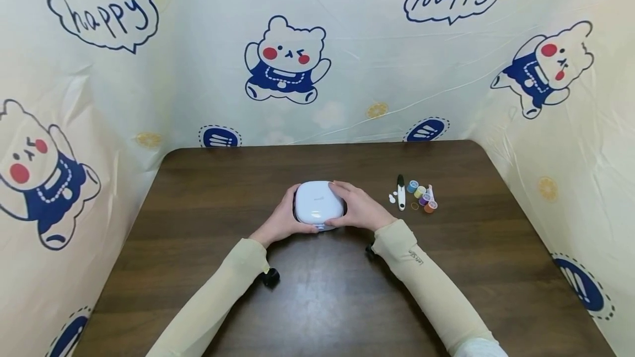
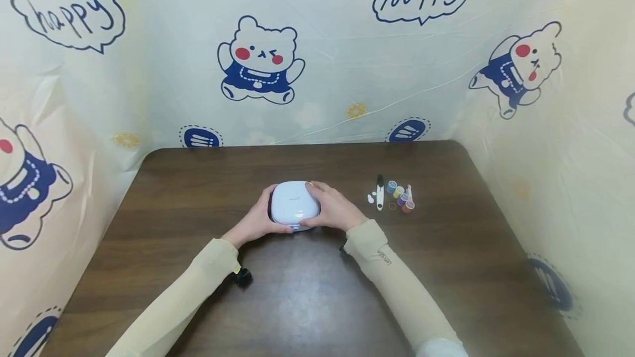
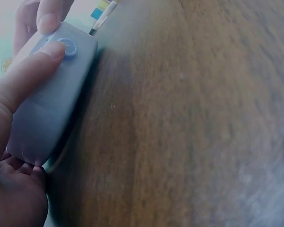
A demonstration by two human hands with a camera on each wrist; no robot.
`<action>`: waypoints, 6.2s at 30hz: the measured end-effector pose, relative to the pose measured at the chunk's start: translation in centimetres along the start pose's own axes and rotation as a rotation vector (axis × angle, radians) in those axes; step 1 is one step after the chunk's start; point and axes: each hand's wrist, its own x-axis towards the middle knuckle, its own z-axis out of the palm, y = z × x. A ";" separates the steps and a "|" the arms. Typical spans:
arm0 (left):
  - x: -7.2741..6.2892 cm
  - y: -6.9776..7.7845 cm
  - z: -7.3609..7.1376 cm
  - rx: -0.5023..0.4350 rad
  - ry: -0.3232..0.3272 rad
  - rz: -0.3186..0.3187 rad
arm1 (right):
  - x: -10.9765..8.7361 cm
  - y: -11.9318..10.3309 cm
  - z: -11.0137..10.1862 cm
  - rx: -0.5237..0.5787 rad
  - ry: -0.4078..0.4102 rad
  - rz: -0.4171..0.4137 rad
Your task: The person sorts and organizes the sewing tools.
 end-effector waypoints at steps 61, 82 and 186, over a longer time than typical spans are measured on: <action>0.1 -0.6 0.0 0.008 0.022 0.054 | 0.7 0.0 -2.9 0.317 0.481 0.101; 0.0 -0.7 0.1 -0.008 0.012 0.033 | 1.7 0.4 -2.3 0.313 0.446 0.129; -0.8 -0.3 -0.6 0.035 -0.035 0.027 | -0.2 -3.4 3.2 -0.397 0.342 0.030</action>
